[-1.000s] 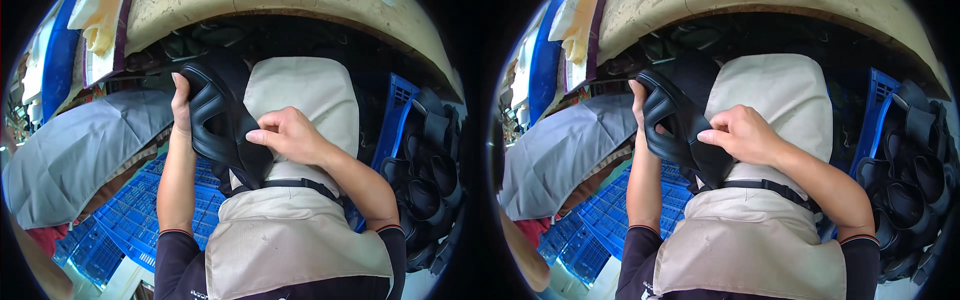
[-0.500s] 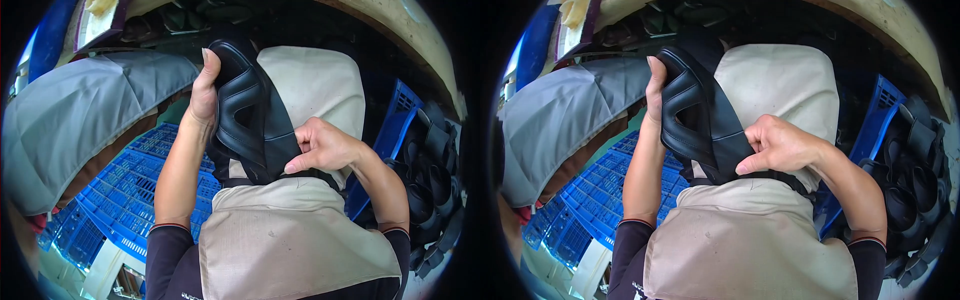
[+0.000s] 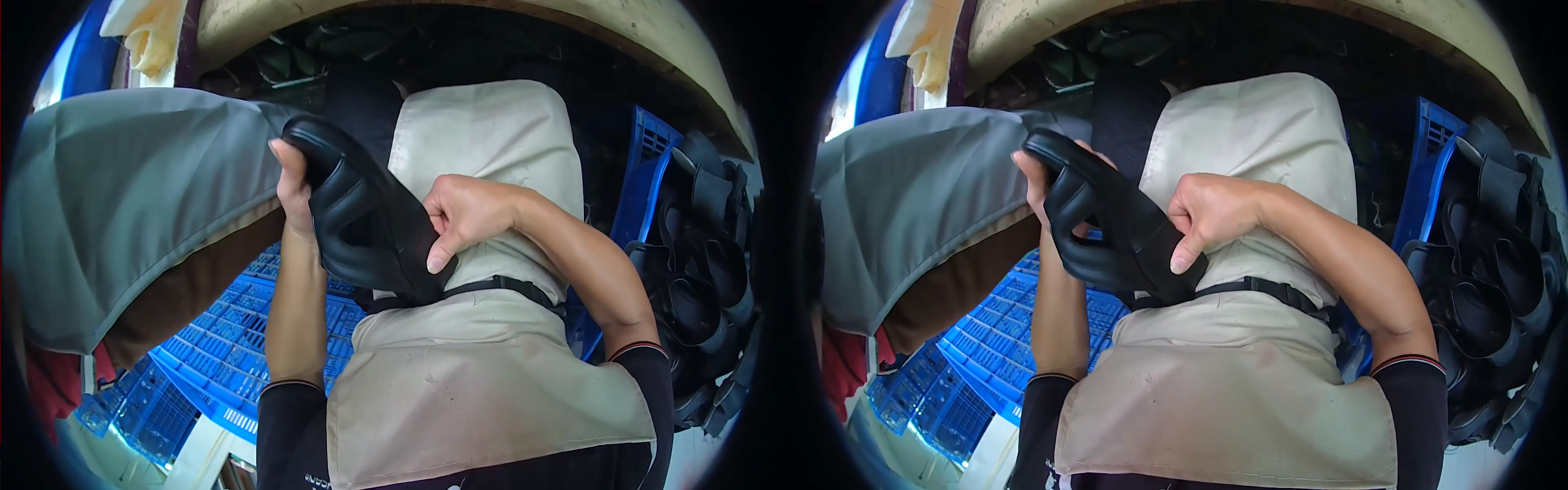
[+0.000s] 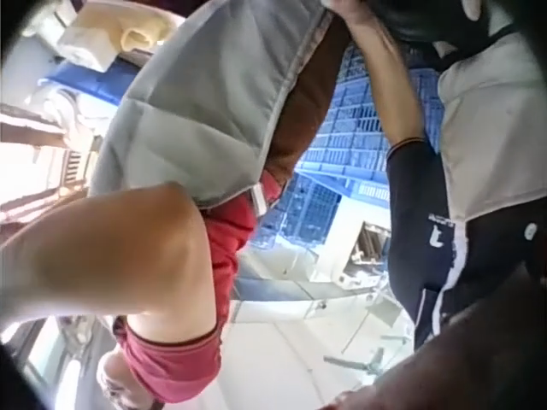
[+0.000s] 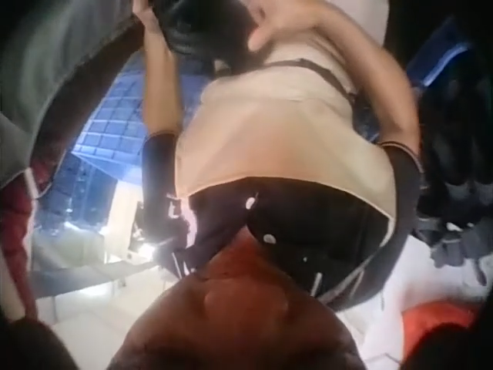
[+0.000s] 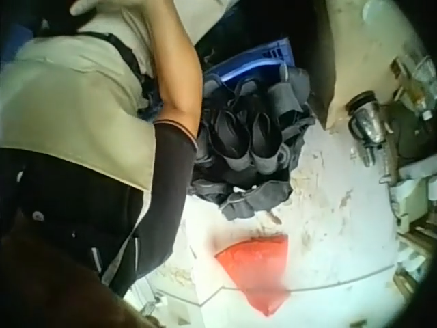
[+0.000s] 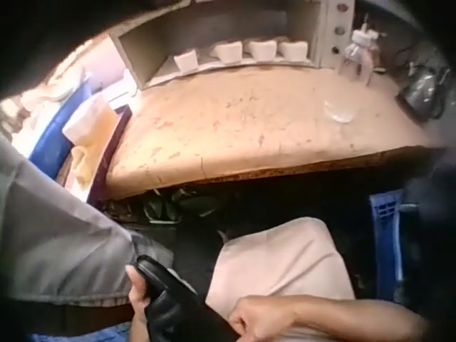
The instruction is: Fit shoe uppers onto soles and apply adhesive or finish.
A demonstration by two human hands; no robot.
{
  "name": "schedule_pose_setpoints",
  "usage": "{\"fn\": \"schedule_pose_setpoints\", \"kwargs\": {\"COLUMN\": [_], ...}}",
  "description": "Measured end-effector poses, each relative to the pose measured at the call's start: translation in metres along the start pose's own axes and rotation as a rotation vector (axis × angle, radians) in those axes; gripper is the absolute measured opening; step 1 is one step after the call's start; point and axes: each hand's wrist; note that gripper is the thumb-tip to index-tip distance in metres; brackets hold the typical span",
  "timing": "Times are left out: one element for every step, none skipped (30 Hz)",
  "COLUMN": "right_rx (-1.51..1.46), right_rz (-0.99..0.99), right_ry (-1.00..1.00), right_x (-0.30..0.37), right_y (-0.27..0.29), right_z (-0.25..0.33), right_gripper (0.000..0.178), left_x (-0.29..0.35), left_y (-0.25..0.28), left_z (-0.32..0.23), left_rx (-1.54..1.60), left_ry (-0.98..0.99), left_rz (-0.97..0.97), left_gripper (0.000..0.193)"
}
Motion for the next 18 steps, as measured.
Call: {"fn": "schedule_pose_setpoints", "kwargs": {"right_rx": [-0.067,-0.136,-0.207,-0.28,-0.406,-0.536,-0.539,-0.477,-0.414,-0.424,-0.404,-0.383,-0.362,-0.338,-0.345,-0.341,-0.335,-0.328], "right_rz": [-0.067,-0.133,-0.197,-0.261,-0.381,-0.5,-0.507,-0.656,-0.804,-0.806,-0.838,-0.872,-0.905,-0.936,-0.938,-0.946,-0.955,-0.966], "right_ry": [0.034,0.068,0.102,0.134,0.152,0.167,0.165,0.173,0.176,0.171,0.177,0.183,0.188,0.192,0.185,0.205,0.226,0.247], "right_x": [0.002,0.006,0.009,0.011,0.007,0.0,-0.003,-0.005,-0.007,-0.008,-0.01,-0.011,-0.013,-0.013,-0.015,-0.018,-0.023,-0.027], "right_y": [-0.01,-0.02,-0.03,-0.038,-0.052,-0.065,-0.074,-0.081,-0.088,-0.096,-0.103,-0.11,-0.118,-0.125,-0.132,-0.137,-0.142,-0.148], "right_z": [0.011,0.021,0.031,0.039,0.045,0.052,0.058,0.063,0.067,0.071,0.075,0.078,0.08,0.079,0.076,0.072,0.068,0.064], "right_gripper": [0.029,0.029,0.028,0.028,0.029,0.033,0.033,0.039,0.046,0.046,0.049,0.051,0.054,0.056,0.056,0.057,0.057,0.058], "left_x": [0.01,0.021,0.032,0.041,0.051,0.059,0.062,0.065,0.068,0.072,0.075,0.077,0.081,0.086,0.092,0.098,0.105,0.111], "left_y": [-0.001,-0.002,-0.003,-0.005,-0.011,-0.02,-0.03,-0.039,-0.044,-0.045,-0.043,-0.039,-0.035,-0.03,-0.028,-0.025,-0.022,-0.019], "left_z": [-0.007,-0.014,-0.02,-0.026,-0.032,-0.038,-0.04,-0.041,-0.04,-0.041,-0.042,-0.043,-0.044,-0.043,-0.043,-0.042,-0.043,-0.044], "left_rx": [-0.011,-0.021,-0.03,-0.039,-0.044,-0.039,-0.029,-0.02,-0.011,-0.015,0.045,0.104,0.164,0.227,0.226,0.219,0.213,0.206], "left_ry": [-0.028,-0.056,-0.082,-0.107,-0.105,-0.114,-0.12,-0.123,-0.125,-0.115,-0.095,-0.074,-0.054,-0.035,-0.027,-0.039,-0.051,-0.063], "left_rz": [-0.027,-0.054,-0.083,-0.112,-0.112,-0.161,-0.205,-0.25,-0.297,-0.302,-0.274,-0.245,-0.218,-0.191,-0.196,-0.216,-0.235,-0.251], "left_gripper": [0.066,0.066,0.066,0.066,0.066,0.064,0.063,0.062,0.061,0.061,0.061,0.062,0.062,0.062,0.062,0.064,0.066,0.068]}}
Point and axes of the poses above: each hand's wrist, its own x-axis away from the middle knuckle, its own y-axis out of the back of the hand, z = x × y, and after that the axes turned 12 degrees about -z, right-handed
